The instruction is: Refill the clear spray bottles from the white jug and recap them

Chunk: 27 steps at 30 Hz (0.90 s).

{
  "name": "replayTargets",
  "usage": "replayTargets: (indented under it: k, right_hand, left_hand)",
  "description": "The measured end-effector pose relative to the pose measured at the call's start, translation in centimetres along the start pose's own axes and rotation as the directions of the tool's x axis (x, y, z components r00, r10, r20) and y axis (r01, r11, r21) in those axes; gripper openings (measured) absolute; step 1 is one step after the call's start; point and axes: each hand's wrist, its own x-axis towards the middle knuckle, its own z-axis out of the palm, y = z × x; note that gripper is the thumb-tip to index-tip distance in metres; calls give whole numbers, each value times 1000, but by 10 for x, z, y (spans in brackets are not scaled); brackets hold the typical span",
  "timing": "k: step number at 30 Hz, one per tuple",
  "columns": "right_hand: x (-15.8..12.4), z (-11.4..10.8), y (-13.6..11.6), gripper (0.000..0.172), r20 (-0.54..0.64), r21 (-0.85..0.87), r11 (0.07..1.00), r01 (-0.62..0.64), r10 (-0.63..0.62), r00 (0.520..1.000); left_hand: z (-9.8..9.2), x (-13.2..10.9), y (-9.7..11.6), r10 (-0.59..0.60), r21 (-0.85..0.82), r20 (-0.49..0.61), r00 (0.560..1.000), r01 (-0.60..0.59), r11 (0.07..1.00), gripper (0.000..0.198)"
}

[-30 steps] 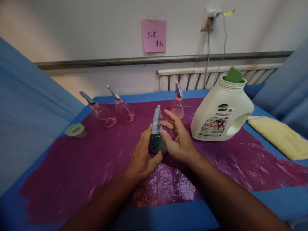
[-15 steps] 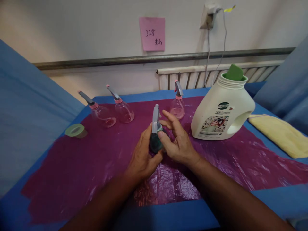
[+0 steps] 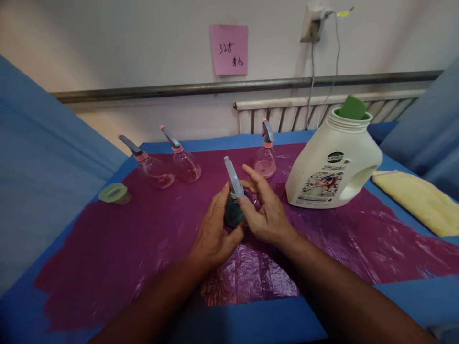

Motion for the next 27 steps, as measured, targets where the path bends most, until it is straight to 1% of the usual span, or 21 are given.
replayTargets:
  k: [3,6,8,11,12,14,16,18,19,21,24,25,27]
  right_hand:
    - [2,2,2,66,-88,-20,1000,14,-16,996]
    - [4,4,4,71,-141,-25,999,33,-37,989]
    - [3,4,3,74,-117,-8,1000,29,-30,993]
    - [0,1,2,67,-51,7,1000,13,-13,999]
    - [0,1,2,64,-47,0,1000,10,-10,999]
    - [-1,1,3,60,-79,-28,1000,10,-12,997]
    - [0,2,5,62,-123,-48,999,16,-22,992]
    - [0,3,5,68,-144,-54,998,23,-30,989]
    - [0,3,5,71,-140,-49,998,27,-33,990]
    - [-1,3,3,72,-93,-25,999,25,-28,995]
    - [-3,2,0,62,-20,1,1000,8,-8,1000]
    - [-3,2,0,59,-25,-2,1000,5,-5,1000]
    - [-3,3,1,57,-74,-23,1000,10,-12,997]
  left_hand:
    - [0,0,0,-13,11,0,1000,13,1000,109]
    - [0,-1,0,-20,6,6,1000,20,1000,109]
    - [0,-1,0,-18,4,2,1000,18,1000,108]
    - [1,-1,0,-9,-1,5,1000,9,1000,106]
    - [1,-1,0,-8,-3,6,1000,8,1000,106]
    - [1,-1,-1,-10,-8,4,1000,10,1000,108]
    - [2,-1,-1,-14,-12,1,1000,14,1000,110]
    - [2,-1,-1,-15,-18,2,1000,15,1000,109]
    - [1,-1,-1,-13,-21,1,1000,13,1000,107]
    - [1,-1,-2,-9,-19,4,1000,9,1000,105]
    - [1,-1,-2,-6,-6,15,1000,6,1000,106]
    - [1,-1,-2,-9,-2,18,1000,9,1000,107]
    - [1,-1,-2,-13,1,20,1000,13,1000,110]
